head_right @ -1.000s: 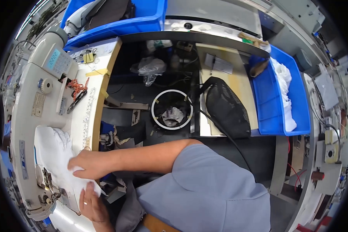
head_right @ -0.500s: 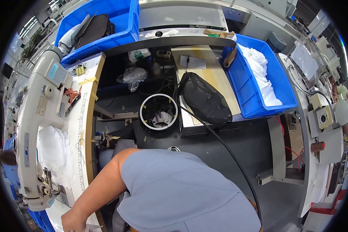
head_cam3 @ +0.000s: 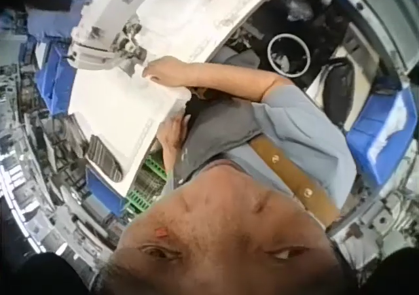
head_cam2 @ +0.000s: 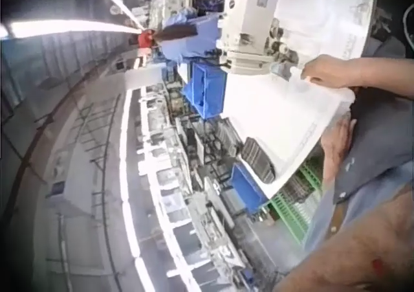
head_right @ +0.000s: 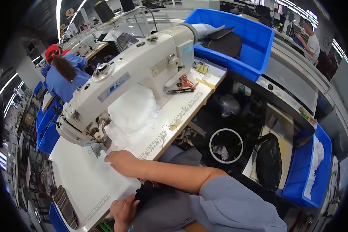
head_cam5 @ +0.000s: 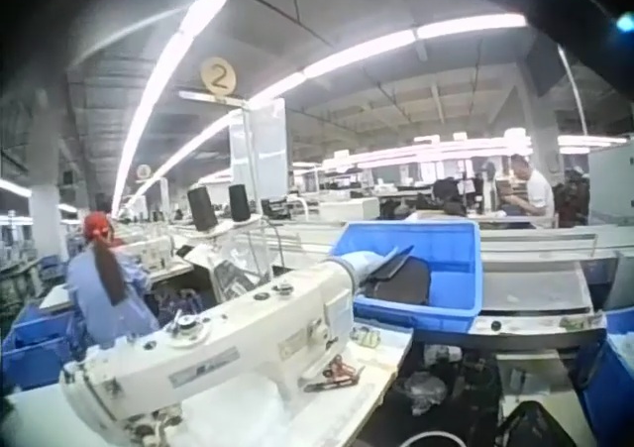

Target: Sewing together pieces of plaid fabric to create a pouch using an industrial sewing machine.

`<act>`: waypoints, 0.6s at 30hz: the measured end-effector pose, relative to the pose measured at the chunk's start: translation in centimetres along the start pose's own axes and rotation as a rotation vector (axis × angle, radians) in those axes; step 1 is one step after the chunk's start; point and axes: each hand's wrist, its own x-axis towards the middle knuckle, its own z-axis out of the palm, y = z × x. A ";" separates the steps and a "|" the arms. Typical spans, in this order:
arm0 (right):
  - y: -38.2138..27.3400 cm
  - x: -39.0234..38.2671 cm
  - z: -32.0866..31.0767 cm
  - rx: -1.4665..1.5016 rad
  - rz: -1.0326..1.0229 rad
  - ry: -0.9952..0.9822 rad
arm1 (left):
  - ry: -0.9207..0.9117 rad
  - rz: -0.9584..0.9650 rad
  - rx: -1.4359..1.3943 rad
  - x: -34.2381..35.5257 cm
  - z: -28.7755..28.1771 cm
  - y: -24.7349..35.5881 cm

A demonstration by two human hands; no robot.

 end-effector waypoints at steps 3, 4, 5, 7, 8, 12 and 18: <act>0.2 -0.1 -0.6 -0.004 0.002 -0.076 | 0.220 -0.134 0.215 -1.4 -1.4 -1.6; 0.4 -0.2 -0.7 -0.011 0.001 -0.079 | -0.041 -0.387 0.260 -1.1 -3.5 -1.5; 0.7 -0.3 -0.7 -0.041 -0.023 -0.086 | 0.294 -0.301 0.227 -1.2 -3.8 -2.8; 0.8 -0.6 -0.8 -0.070 -0.073 -0.102 | 0.326 -0.489 0.310 -1.9 -5.9 -4.3; 1.1 -0.8 -0.7 -0.080 -0.079 -0.098 | 0.283 -0.595 0.380 -2.5 -6.9 -5.2; 1.4 -1.1 -0.1 -0.142 -0.143 -0.064 | 0.189 -0.965 0.778 -7.0 -9.8 -9.0; 1.3 -1.0 0.6 -0.194 -0.168 -0.144 | 0.047 -1.126 0.573 -13.8 -7.9 -12.4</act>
